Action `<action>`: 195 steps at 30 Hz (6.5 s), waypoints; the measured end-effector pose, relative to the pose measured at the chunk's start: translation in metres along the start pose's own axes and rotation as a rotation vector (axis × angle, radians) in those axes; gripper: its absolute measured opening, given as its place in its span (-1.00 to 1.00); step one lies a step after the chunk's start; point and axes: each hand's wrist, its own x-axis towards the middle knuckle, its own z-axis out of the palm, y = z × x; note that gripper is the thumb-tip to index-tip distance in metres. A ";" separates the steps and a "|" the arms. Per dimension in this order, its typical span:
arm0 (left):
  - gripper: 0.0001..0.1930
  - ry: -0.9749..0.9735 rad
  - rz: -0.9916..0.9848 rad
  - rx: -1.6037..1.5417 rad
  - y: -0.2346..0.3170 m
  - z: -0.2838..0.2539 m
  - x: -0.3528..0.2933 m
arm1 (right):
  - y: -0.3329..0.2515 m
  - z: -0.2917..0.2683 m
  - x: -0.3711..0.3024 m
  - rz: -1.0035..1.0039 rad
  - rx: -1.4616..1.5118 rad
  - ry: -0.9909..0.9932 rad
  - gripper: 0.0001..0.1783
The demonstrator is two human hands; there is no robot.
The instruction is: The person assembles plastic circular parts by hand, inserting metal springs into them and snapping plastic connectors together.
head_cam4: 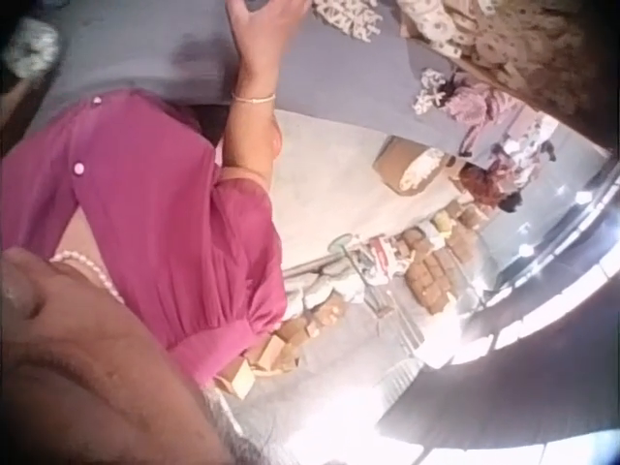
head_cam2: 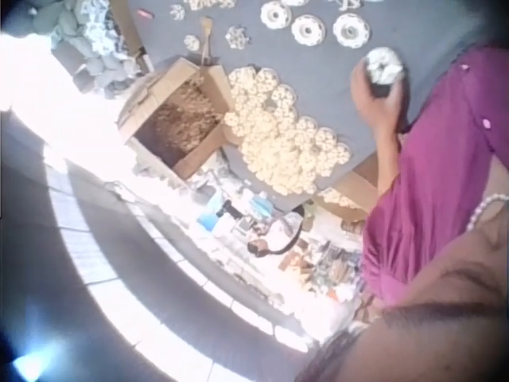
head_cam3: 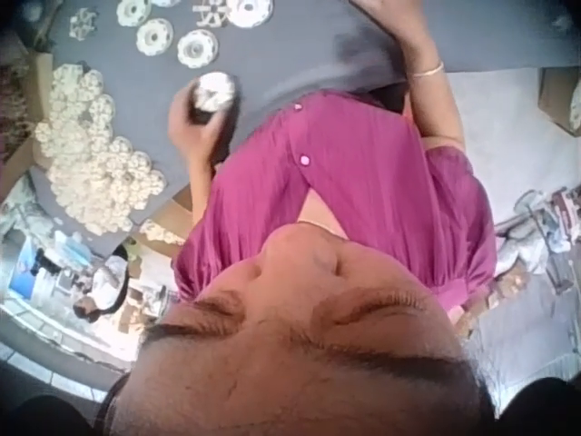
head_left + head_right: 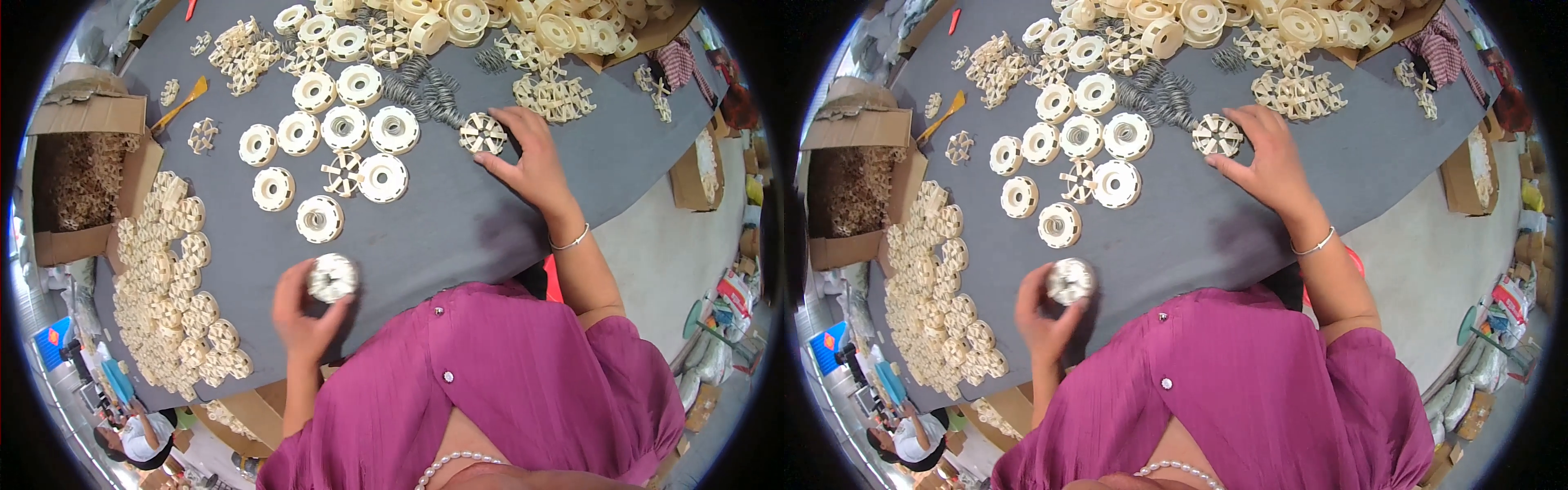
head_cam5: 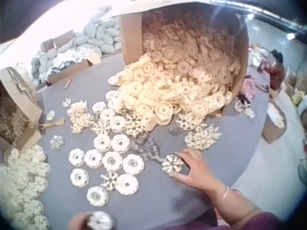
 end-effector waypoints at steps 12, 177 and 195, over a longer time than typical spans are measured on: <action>-0.27 0.283 0.159 0.244 0.010 0.023 0.054 | -0.007 -0.013 -0.009 0.115 0.076 -0.143 -0.50; -0.26 0.371 0.032 0.276 -0.031 -0.025 -0.001 | -0.034 0.019 0.031 0.080 0.190 -0.177 -0.64; -0.16 -0.244 0.328 -0.191 0.031 0.039 0.053 | -0.094 0.028 -0.005 -0.357 0.318 -0.655 -0.30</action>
